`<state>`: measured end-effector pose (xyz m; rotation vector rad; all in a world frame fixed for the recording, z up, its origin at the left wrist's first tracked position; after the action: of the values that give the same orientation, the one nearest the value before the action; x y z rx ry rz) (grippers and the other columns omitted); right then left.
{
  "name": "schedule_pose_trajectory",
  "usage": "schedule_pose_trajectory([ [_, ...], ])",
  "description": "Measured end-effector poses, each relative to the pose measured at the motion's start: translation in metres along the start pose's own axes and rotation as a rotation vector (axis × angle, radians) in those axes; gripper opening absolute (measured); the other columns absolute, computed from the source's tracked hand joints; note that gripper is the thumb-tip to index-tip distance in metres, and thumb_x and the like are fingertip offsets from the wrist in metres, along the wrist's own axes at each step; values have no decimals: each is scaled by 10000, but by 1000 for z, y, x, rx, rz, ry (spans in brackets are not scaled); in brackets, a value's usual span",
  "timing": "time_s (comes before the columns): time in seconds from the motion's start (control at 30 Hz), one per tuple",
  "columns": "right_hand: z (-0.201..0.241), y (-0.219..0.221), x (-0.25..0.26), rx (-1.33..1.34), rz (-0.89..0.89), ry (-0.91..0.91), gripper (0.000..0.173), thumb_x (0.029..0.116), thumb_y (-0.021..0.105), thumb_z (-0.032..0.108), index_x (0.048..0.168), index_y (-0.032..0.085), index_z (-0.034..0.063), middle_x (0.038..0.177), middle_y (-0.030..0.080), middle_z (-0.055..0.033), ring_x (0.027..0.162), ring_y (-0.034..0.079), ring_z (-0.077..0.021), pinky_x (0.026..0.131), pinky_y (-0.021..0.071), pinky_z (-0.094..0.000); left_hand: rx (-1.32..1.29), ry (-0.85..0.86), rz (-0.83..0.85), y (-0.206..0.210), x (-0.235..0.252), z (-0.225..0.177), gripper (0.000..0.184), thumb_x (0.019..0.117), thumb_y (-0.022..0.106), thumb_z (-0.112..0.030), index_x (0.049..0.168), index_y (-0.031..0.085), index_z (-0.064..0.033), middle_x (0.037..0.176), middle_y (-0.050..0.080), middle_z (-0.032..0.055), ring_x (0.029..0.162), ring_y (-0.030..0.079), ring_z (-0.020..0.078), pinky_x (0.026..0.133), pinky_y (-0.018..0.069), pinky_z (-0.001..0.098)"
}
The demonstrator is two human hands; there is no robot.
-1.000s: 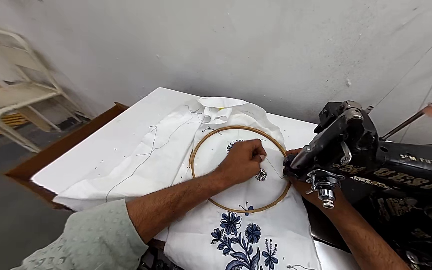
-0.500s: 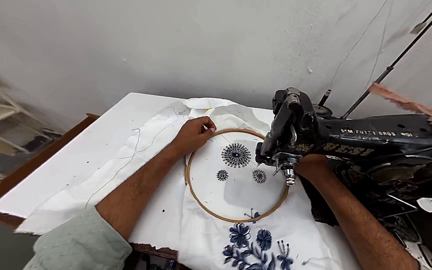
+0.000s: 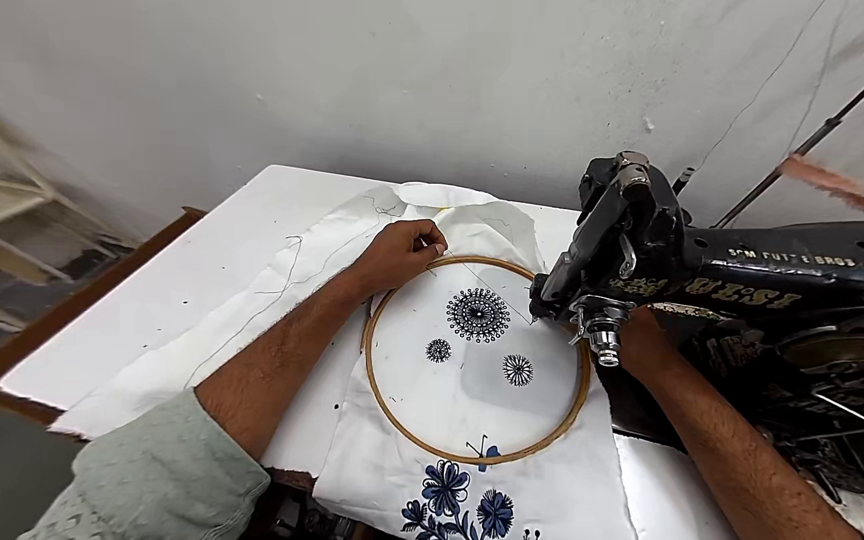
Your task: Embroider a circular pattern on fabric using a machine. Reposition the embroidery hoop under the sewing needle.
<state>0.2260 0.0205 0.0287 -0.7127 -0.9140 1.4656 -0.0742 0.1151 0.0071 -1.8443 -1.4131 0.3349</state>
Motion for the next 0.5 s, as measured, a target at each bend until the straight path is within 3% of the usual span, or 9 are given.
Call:
schedule_pose_trajectory([
  [0.27, -3, 4, 4, 53, -86, 10, 243, 916, 715, 21, 1111, 658, -112, 1105, 655, -302, 1086, 623, -397, 964, 443, -559, 31, 1, 21, 2, -1, -3, 142, 1040, 590, -152, 1042, 693, -54, 818, 665, 27, 674, 593, 104, 663, 504, 323],
  [0.4, -1, 3, 6, 90, -135, 93, 236, 921, 706, 13, 1108, 647, -120, 1089, 650, -308, 1063, 625, -393, 935, 451, -563, 48, 16, 20, 1, -1, -3, 142, 1040, 589, -148, 1046, 695, -53, 828, 673, 29, 679, 598, 97, 664, 508, 316],
  [0.5, -7, 5, 8, 80, -213, 17, 170, 918, 698, 12, 1041, 669, -101, 1030, 668, -285, 1007, 645, -381, 884, 469, -566, 41, 37, 12, 1, -1, -2, 149, 1041, 582, -149, 1049, 693, -50, 837, 674, 31, 690, 603, 95, 670, 511, 308],
])
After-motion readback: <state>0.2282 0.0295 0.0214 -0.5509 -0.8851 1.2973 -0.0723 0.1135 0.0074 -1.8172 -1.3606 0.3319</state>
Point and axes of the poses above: each hand's wrist, its own x-axis towards the middle knuckle, its own y-axis out of the palm, z = x × y, the point moved 2 cm from there along x, towards the middle knuckle
